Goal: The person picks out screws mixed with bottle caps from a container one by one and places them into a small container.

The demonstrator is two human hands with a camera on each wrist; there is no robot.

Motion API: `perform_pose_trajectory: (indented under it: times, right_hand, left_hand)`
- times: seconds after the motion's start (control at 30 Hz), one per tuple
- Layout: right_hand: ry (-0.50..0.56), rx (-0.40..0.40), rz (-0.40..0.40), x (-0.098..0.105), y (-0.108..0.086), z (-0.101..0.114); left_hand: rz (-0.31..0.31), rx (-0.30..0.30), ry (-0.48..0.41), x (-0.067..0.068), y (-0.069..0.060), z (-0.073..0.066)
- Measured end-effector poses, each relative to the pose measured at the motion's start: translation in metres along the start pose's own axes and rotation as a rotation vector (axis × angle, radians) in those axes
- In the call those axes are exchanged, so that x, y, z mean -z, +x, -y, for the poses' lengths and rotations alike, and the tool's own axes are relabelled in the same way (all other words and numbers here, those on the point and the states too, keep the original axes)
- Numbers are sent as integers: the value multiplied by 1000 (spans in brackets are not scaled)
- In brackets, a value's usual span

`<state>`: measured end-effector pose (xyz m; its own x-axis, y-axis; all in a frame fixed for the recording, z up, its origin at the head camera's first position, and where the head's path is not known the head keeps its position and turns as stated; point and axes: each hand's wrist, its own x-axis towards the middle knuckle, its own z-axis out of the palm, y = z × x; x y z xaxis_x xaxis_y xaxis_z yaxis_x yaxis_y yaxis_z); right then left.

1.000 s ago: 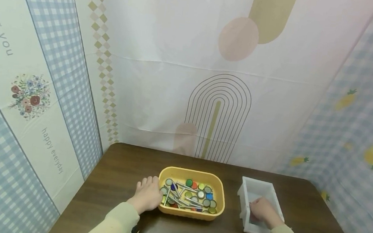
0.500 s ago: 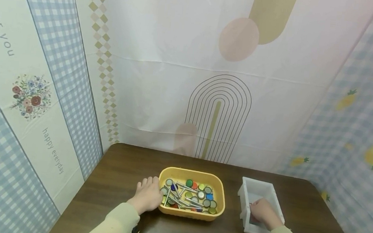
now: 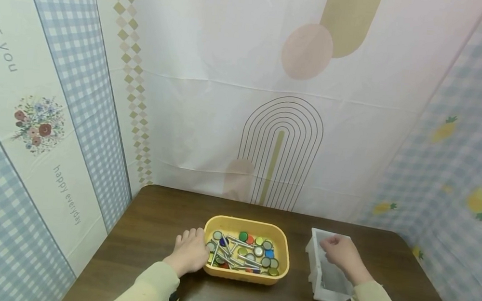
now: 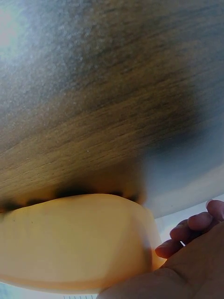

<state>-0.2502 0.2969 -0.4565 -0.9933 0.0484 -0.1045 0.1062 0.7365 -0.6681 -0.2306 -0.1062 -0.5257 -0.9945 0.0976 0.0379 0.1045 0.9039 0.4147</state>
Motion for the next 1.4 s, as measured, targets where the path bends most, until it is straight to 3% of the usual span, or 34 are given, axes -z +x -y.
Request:
perform_pose_trajectory:
  times: [0.2, 0.37, 0.47, 0.6, 0.77, 1.03, 1.4]
  right_hand:
    - [96, 89, -9, -11, 0, 35]
    - [246, 94, 100, -35, 3, 60]
    - [264, 121, 171, -52, 5, 72]
    - [228, 208, 265, -72, 6, 85]
    - [177, 244, 337, -94, 6, 93]
    - [137, 259, 391, -120, 5, 96]
    - [9, 283, 402, -132, 8, 94]
  left_hand:
    - [3, 6, -6, 1, -1, 2]
    - [3, 4, -12, 2, -2, 1]
    - [4, 6, -11, 2, -1, 1]
    - [8, 10, -14, 2, -2, 1]
    - [7, 1, -26, 2, -4, -1]
    - [-33, -5, -6, -2, -4, 0]
    - [-43, -11, -19, -8, 1, 5]
